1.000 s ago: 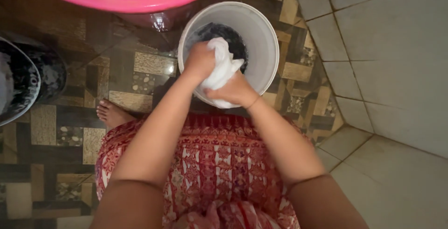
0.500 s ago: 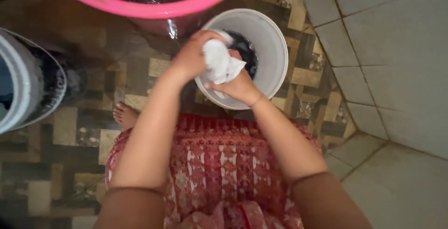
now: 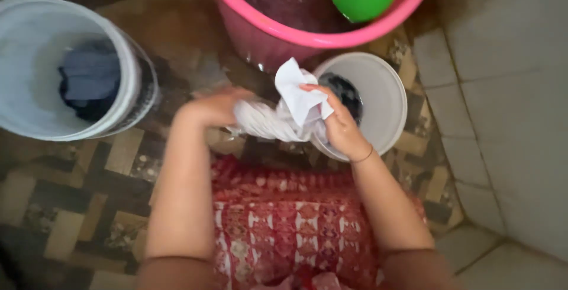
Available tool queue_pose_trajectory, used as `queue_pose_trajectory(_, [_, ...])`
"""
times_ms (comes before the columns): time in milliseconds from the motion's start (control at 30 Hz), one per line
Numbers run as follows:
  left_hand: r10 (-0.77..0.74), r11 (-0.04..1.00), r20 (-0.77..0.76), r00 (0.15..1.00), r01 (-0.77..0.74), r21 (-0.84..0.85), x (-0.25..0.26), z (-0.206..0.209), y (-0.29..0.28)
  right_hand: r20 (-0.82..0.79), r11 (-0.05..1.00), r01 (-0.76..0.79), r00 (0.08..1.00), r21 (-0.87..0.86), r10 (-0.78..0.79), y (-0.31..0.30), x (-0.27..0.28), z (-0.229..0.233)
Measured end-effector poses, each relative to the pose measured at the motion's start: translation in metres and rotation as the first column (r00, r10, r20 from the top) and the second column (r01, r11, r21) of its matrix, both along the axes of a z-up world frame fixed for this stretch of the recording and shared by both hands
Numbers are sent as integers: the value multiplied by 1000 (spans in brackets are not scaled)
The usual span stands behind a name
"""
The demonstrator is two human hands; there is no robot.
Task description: Washing clothes by hand using water from buckets and a mug.
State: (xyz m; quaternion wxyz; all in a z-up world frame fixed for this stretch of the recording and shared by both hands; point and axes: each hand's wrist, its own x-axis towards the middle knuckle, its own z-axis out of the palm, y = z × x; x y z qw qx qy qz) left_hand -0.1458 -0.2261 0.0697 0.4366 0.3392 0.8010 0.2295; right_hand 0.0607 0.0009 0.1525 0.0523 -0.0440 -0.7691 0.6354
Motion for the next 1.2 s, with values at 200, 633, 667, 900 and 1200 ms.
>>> queue_pose_trajectory(200, [123, 859, 832, 541, -477, 184, 12, -15, 9, 220, 889, -185, 971, 419, 98, -51, -48, 46])
queue_pose_trajectory(633, [285, 945, -303, 909, -214, 248, 36, -14, 68, -506, -17, 572, 711, 820, -489, 252, -230, -47])
queue_pose_trajectory(667, [279, 944, -325, 904, -196, 264, 35, -3, 70, -366, 103, 589, 619, 801, -695, 259, -241, -54])
queue_pose_trajectory(900, [378, 891, -224, 898, -287, 351, 45, -12, 93, -45, 194, 382, 535, 904, -844, 231, -257, -53])
queue_pose_trajectory(1200, [205, 958, -479, 853, -275, -79, 49, -51, 91, -162, 11, 192, 858, 981, -487, 192, -275, -64])
